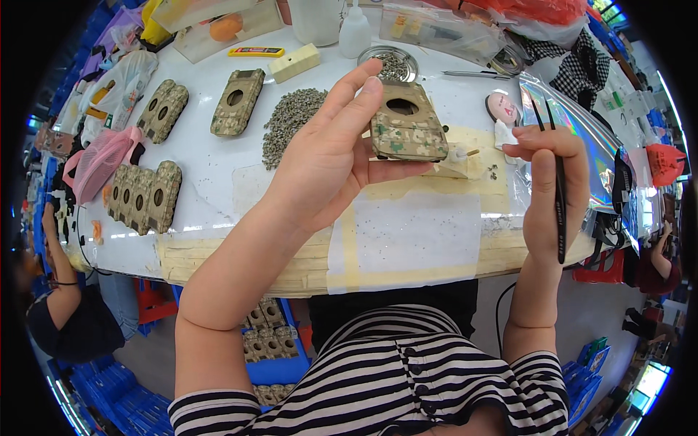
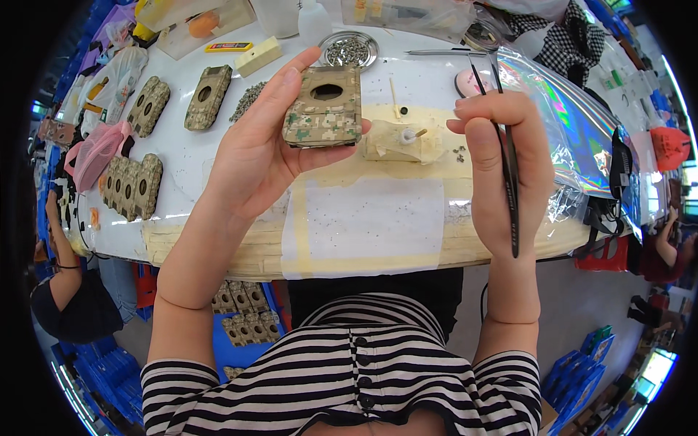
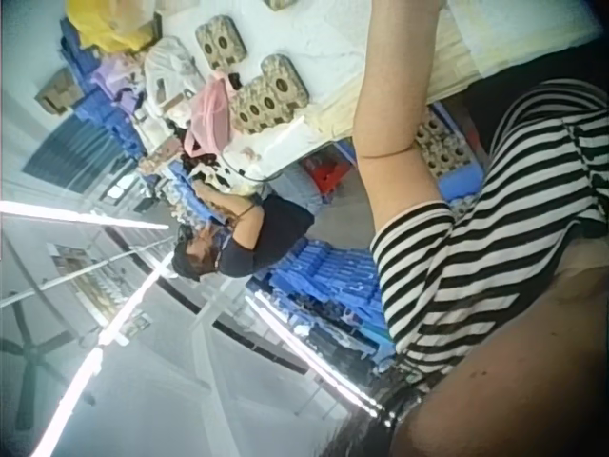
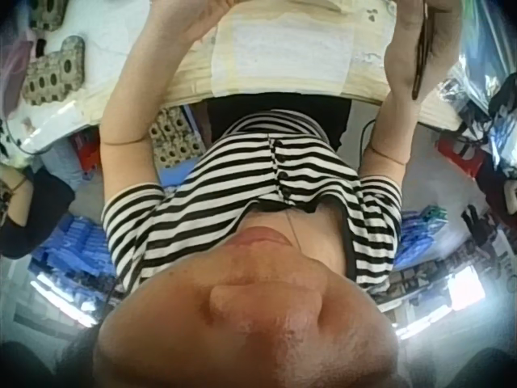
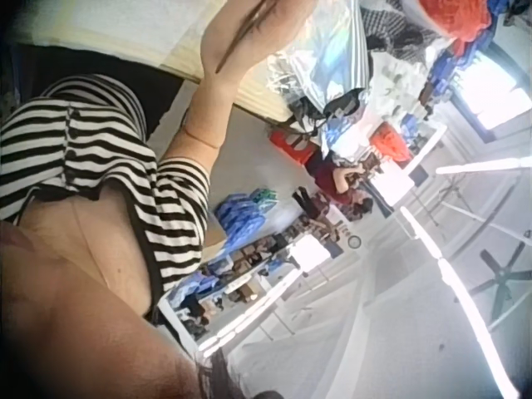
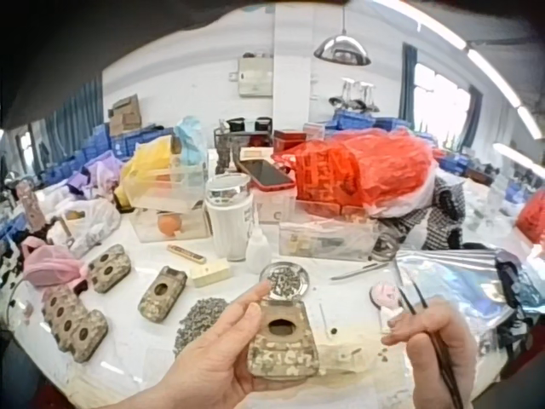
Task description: The person applies small components to the upper hull of camouflage-patterned toy tanks using a thin tool and adhesive, handling several hulls sequentially on a workbench.
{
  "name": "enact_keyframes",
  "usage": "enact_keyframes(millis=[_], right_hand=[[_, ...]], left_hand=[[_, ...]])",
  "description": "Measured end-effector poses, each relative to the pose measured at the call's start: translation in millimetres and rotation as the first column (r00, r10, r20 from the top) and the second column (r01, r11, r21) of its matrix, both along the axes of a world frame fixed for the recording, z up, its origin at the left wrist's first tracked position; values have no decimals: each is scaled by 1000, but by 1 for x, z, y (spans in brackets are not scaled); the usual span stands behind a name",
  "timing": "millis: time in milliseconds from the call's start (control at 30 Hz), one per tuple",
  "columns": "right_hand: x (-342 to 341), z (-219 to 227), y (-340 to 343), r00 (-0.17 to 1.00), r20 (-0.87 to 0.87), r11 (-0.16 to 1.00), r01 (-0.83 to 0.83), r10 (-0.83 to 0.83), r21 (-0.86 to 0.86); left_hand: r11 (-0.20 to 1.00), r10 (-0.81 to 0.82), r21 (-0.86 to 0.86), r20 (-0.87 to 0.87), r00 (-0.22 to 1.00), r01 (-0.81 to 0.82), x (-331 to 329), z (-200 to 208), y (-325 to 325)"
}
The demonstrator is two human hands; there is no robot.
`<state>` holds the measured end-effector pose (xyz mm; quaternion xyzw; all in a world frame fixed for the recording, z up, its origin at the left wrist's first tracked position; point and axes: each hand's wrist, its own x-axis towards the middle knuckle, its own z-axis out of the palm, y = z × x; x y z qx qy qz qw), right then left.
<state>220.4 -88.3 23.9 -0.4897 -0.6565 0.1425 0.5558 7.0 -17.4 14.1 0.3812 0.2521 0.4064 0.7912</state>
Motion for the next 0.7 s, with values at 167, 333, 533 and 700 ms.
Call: enact_keyframes(millis=[167, 333, 533, 700], right_hand=[[0, -15, 2, 890, 422, 984, 177, -172, 28], [-1, -23, 7, 899, 410, 987, 159, -154, 23], [-2, -14, 4, 903, 386, 982, 177, -188, 63], [-6, 7, 0, 975, 158, 972, 122, -155, 200]], left_hand=[[1000, 4, -5, -34, 999, -4, 1, -3, 1], [1000, 4, -20, -36, 999, -4, 3, -2, 1], [999, -1, -46, -21, 1000, 0, 1, 0, 0], [998, -22, -52, -20, 1000, 21, 1, 1, -1]])
